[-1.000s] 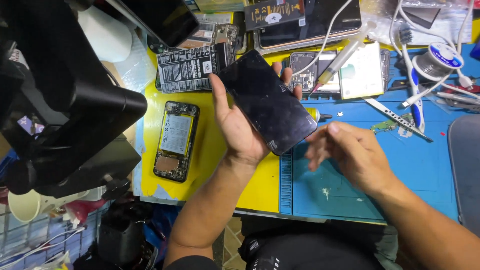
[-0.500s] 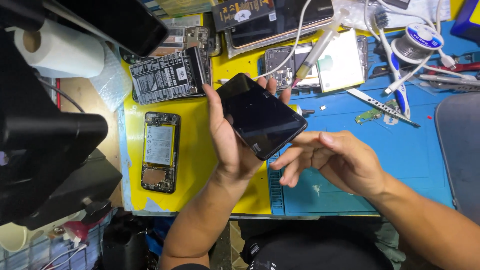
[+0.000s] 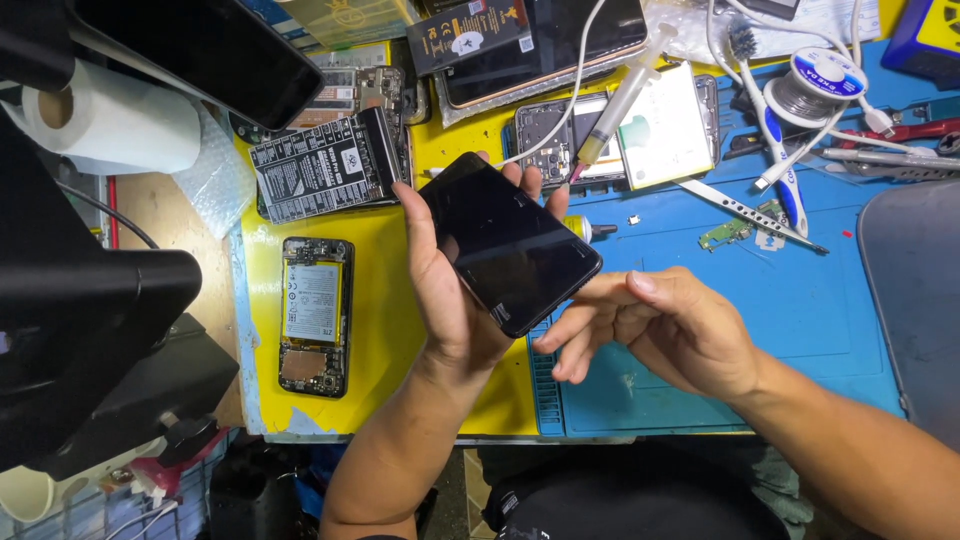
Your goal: Installing the back cover of a mobile phone by applying adhesive tape to the frame and pressing the cover into place.
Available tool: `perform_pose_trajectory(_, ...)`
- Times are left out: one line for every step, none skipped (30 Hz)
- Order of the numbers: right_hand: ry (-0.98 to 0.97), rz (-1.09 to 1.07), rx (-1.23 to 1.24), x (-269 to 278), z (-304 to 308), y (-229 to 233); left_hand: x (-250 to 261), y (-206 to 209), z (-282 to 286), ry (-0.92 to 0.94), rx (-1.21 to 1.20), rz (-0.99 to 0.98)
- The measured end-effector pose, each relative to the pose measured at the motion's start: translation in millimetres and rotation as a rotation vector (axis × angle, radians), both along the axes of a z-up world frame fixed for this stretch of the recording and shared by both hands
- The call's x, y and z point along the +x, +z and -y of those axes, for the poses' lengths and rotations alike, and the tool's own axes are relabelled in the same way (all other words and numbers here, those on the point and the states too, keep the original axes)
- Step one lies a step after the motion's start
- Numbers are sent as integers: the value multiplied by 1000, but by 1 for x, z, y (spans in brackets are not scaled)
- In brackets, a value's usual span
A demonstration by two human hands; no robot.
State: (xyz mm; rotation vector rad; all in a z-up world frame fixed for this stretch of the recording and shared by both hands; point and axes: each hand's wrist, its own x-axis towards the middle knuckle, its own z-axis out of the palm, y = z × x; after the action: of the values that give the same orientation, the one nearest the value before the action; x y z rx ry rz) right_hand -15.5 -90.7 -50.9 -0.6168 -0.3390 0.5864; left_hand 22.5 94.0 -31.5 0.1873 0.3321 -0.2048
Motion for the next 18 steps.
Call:
perform_pose_trajectory(0,-22,-40,0,0,2,0,-2,0,-18,-21,47)
perform_pose_trajectory(1,-43,-81,0,-1,4,0,-3,-1,-35,-41,95)
perform_pose_trajectory(0,-43,-81,0,-1,2,-3,-3,0,-36,-41,95)
perform_pose_trajectory(-14,-76,-144,0,-1,-1,-6,-3,1,13,23,169)
perform_pose_trajectory(-33,-109,-209,0,0,-3,-8,-4,3,57,85,243)
perform_pose_trajectory(-38,-109,-211,1,-5,2,-10,-6,1,52,82,244)
perform_pose_trajectory(-108,-131,-230,1,-9,8,-12,-9,1,73,198,406)
perform_pose_trajectory(-178,-152,-249,1,-13,14,-15,-12,1,96,314,568)
perform_pose_trajectory(-186,-152,-255,3,-9,12,-13,-12,-8,91,306,569)
perform_pose_trajectory(-309,-158,-264,5,-6,11,-11,-12,-16,42,365,649)
perform_pose_trajectory(-434,-165,-275,6,-2,10,-10,-12,-24,-8,421,728)
perform_pose_trajectory(-444,-165,-283,8,5,12,-6,-6,-33,-14,410,729)
perform_pose_trajectory(-545,-132,-388,10,12,14,0,0,-40,-87,656,681)
perform_pose_trajectory(-646,-100,-493,12,20,16,6,6,-47,-157,901,627)
perform_pose_trajectory(-662,-93,-503,9,26,23,5,16,-45,-163,885,640)
perform_pose_trajectory(-625,15,-637,7,32,31,4,26,-43,-365,1153,674)
perform_pose_trajectory(-582,118,-770,4,37,38,3,36,-42,-572,1420,699)
perform_pose_trajectory(-597,119,-780,-1,35,41,2,35,-33,-577,1408,714)
